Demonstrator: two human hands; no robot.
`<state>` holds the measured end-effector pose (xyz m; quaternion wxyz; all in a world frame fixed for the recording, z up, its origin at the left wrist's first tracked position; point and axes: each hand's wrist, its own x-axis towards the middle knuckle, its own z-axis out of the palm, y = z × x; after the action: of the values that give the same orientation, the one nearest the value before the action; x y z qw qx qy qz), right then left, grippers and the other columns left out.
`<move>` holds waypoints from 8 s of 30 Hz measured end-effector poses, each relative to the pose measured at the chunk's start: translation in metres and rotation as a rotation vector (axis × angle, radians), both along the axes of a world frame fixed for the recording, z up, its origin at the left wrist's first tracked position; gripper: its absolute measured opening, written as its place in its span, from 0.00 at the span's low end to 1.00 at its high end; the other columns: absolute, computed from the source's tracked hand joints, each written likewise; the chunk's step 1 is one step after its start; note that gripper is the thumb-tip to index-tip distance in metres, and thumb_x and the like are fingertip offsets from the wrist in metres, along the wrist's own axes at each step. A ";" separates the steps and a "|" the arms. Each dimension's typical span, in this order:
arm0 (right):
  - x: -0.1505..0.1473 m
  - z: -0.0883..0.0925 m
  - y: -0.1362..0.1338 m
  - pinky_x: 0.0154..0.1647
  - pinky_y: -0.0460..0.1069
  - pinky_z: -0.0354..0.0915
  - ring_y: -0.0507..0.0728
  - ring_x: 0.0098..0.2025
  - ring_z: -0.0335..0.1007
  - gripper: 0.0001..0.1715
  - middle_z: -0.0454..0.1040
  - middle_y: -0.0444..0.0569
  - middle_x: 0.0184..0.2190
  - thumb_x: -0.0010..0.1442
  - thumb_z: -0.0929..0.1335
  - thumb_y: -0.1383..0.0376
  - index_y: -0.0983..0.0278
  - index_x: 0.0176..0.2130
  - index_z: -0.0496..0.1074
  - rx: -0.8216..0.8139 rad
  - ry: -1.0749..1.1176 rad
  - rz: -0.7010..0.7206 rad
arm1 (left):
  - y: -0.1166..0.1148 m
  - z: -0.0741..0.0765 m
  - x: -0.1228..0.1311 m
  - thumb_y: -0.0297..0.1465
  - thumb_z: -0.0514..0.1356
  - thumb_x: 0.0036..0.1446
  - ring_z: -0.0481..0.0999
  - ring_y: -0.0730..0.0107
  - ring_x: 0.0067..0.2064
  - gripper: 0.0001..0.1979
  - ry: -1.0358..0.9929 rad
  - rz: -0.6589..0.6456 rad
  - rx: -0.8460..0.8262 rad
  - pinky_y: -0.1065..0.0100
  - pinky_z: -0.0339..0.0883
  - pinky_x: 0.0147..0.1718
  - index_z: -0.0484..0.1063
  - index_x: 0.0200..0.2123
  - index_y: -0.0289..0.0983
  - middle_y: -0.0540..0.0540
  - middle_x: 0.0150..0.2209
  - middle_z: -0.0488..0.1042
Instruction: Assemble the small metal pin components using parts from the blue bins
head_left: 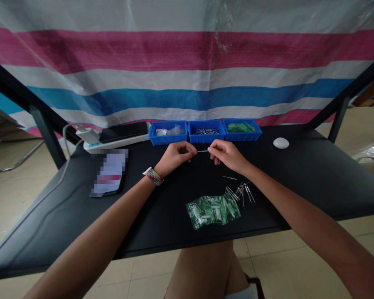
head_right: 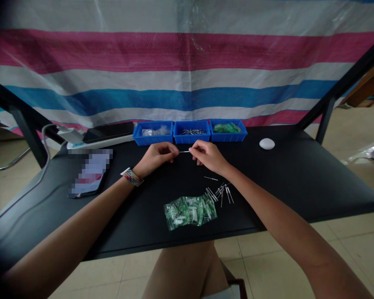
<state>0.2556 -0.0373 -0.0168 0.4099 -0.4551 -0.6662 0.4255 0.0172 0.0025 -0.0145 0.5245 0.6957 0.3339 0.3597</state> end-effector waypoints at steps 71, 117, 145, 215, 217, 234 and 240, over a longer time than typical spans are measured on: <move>0.055 0.042 0.004 0.28 0.49 0.58 0.52 0.25 0.64 0.13 0.74 0.44 0.24 0.57 0.77 0.55 0.62 0.31 0.77 -0.063 -0.534 0.301 | -0.003 0.003 -0.004 0.48 0.64 0.62 0.53 0.77 0.22 0.29 0.167 -0.006 0.057 0.69 0.48 0.24 0.59 0.18 0.38 0.54 0.18 0.57; -0.002 -0.001 0.000 0.26 0.47 0.69 0.52 0.26 0.74 0.15 0.79 0.47 0.34 0.64 0.72 0.53 0.62 0.41 0.74 -0.020 0.035 0.013 | 0.002 -0.003 0.000 0.39 0.71 0.56 0.74 0.75 0.30 0.14 0.006 -0.040 0.034 0.71 0.69 0.30 0.76 0.35 0.33 0.48 0.33 0.76; -0.006 -0.001 -0.008 0.27 0.47 0.68 0.52 0.28 0.72 0.07 0.77 0.47 0.32 0.61 0.73 0.61 0.62 0.37 0.76 0.249 -0.083 -0.115 | 0.003 -0.002 -0.004 0.45 0.64 0.63 0.74 0.73 0.31 0.18 0.066 -0.115 -0.033 0.71 0.69 0.33 0.79 0.36 0.33 0.45 0.32 0.78; 0.083 0.020 -0.092 0.28 0.48 0.59 0.51 0.27 0.63 0.08 0.71 0.43 0.31 0.53 0.70 0.73 0.60 0.31 0.72 0.008 -0.599 0.031 | 0.004 0.000 -0.003 0.42 0.65 0.59 0.75 0.71 0.31 0.15 0.078 -0.096 -0.066 0.70 0.69 0.31 0.79 0.35 0.33 0.45 0.31 0.77; 0.079 0.030 -0.090 0.27 0.48 0.58 0.52 0.27 0.62 0.08 0.68 0.42 0.28 0.52 0.70 0.73 0.60 0.30 0.70 0.006 -0.509 -0.008 | 0.004 -0.001 -0.003 0.42 0.65 0.59 0.75 0.70 0.31 0.15 0.077 -0.095 -0.062 0.70 0.69 0.31 0.79 0.35 0.34 0.45 0.31 0.77; 0.015 -0.001 0.024 0.25 0.44 0.67 0.49 0.24 0.70 0.19 0.74 0.40 0.25 0.48 0.81 0.57 0.63 0.33 0.74 -0.173 0.259 -0.008 | 0.004 -0.002 0.000 0.40 0.65 0.59 0.75 0.71 0.31 0.14 0.108 -0.094 -0.016 0.71 0.69 0.31 0.79 0.38 0.34 0.47 0.30 0.76; 0.002 0.001 0.024 0.26 0.44 0.69 0.50 0.26 0.74 0.19 0.80 0.43 0.34 0.51 0.80 0.56 0.62 0.37 0.74 -0.161 0.419 0.043 | 0.003 0.001 0.004 0.45 0.63 0.61 0.74 0.72 0.29 0.18 0.125 -0.102 0.014 0.72 0.67 0.29 0.78 0.39 0.33 0.47 0.29 0.76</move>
<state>0.2573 -0.0137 -0.0154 0.4927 -0.3737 -0.5400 0.5710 0.0209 0.0050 -0.0138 0.5153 0.7366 0.3277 0.2907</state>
